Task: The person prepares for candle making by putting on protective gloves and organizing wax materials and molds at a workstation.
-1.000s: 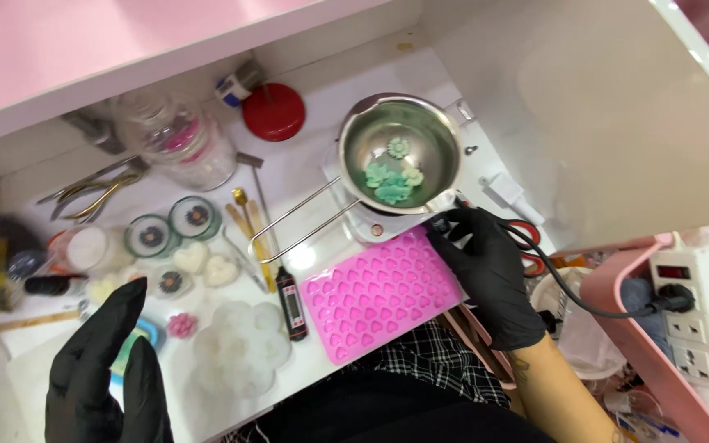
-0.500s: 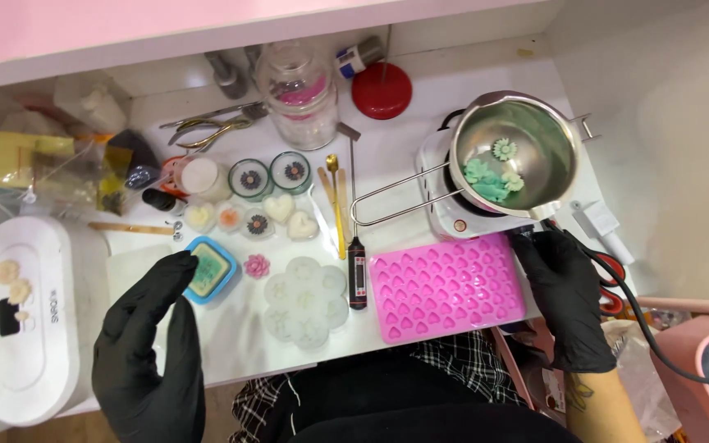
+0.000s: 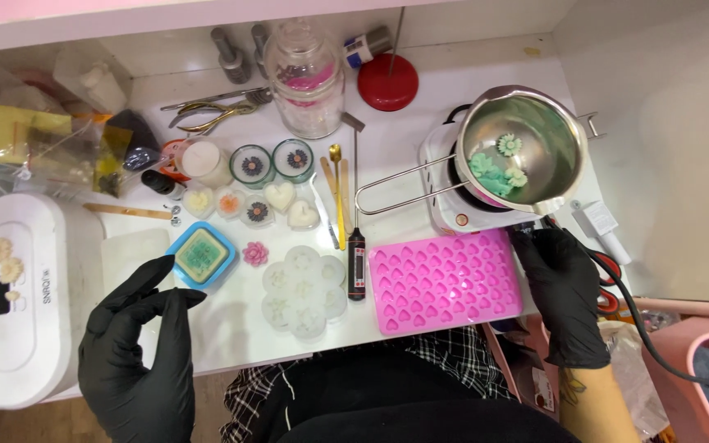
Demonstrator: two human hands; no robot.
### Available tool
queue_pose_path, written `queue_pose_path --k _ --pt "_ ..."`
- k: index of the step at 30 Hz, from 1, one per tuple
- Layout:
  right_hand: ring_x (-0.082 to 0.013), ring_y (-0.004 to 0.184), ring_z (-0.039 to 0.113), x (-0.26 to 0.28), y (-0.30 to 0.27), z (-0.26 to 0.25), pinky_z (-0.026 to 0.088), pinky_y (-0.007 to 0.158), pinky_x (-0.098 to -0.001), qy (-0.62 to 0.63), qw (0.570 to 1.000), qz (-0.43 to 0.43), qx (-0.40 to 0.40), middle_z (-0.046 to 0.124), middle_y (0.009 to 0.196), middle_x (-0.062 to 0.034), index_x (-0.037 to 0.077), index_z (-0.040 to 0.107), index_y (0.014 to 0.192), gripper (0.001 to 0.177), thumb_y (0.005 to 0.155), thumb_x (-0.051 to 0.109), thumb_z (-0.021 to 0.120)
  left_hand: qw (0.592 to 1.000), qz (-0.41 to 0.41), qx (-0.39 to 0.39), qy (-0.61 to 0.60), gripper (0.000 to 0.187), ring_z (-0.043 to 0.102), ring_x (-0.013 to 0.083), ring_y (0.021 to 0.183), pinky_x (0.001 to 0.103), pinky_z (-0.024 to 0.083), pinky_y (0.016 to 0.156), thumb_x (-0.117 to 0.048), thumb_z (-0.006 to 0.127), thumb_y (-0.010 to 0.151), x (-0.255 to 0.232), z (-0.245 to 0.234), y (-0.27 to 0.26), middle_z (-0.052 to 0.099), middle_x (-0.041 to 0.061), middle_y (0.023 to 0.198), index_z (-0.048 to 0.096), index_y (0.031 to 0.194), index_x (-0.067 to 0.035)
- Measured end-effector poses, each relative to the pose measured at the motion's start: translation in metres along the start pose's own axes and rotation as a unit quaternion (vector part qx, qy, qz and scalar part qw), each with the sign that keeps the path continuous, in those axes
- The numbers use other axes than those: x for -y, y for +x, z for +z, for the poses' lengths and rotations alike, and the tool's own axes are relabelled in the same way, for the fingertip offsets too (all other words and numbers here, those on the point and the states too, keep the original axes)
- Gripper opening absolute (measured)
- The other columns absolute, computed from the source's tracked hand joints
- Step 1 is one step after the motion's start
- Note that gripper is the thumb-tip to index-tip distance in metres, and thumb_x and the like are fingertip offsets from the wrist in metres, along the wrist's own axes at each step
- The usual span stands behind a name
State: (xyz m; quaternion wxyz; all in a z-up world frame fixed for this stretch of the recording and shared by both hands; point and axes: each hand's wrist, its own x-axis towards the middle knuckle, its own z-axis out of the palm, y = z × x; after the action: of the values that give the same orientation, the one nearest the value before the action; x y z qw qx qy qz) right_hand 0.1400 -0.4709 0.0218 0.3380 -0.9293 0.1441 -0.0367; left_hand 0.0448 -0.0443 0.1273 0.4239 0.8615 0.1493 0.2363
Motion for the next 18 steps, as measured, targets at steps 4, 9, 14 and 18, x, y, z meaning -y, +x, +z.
queue_pose_path --k 4,9,14,18 --pt "-0.0169 0.065 0.062 -0.004 0.004 0.003 0.049 0.062 -0.0342 -0.031 0.997 -0.029 -0.058 0.068 0.076 -0.0054 0.006 0.07 0.112 0.043 0.087 0.04 0.079 0.999 0.011 0.024 -0.024 0.006 0.069 0.0226 0.119 0.038 0.051 0.112 0.001 0.067 0.102 0.025 0.004 0.0 0.069 0.017 0.133 0.07 0.107 -0.001" --pt "-0.0175 0.068 0.066 -0.009 0.004 0.004 0.051 0.065 -0.035 -0.003 0.998 0.035 -0.045 0.071 0.077 -0.0046 0.009 0.073 0.097 0.038 0.084 0.044 0.08 0.995 0.027 0.079 -0.056 0.005 0.07 0.0235 0.115 0.038 0.053 0.106 -0.001 0.065 0.099 0.008 0.032 0.012 0.067 0.019 0.132 0.066 0.104 -0.001" --pt "-0.0152 0.068 0.066 -0.014 0.002 0.007 0.051 0.064 -0.0347 -0.009 0.998 -0.006 -0.069 0.071 0.079 -0.0037 0.01 0.074 0.095 0.038 0.081 0.045 0.081 0.983 0.116 0.131 -0.051 0.011 0.065 0.0274 0.129 0.039 0.05 0.109 0.0 0.064 0.096 -0.024 0.062 0.019 0.067 0.02 0.131 0.067 0.107 -0.003" --pt "-0.0156 0.064 0.062 0.007 -0.001 -0.001 0.05 0.062 -0.0342 0.011 0.996 0.071 -0.045 0.068 0.073 -0.0033 0.011 0.073 0.095 0.037 0.083 0.045 0.08 0.978 0.134 0.154 -0.048 0.026 0.066 0.0264 0.131 0.037 0.051 0.108 0.0 0.068 0.092 -0.038 0.077 0.019 0.069 0.016 0.133 0.071 0.117 -0.007"
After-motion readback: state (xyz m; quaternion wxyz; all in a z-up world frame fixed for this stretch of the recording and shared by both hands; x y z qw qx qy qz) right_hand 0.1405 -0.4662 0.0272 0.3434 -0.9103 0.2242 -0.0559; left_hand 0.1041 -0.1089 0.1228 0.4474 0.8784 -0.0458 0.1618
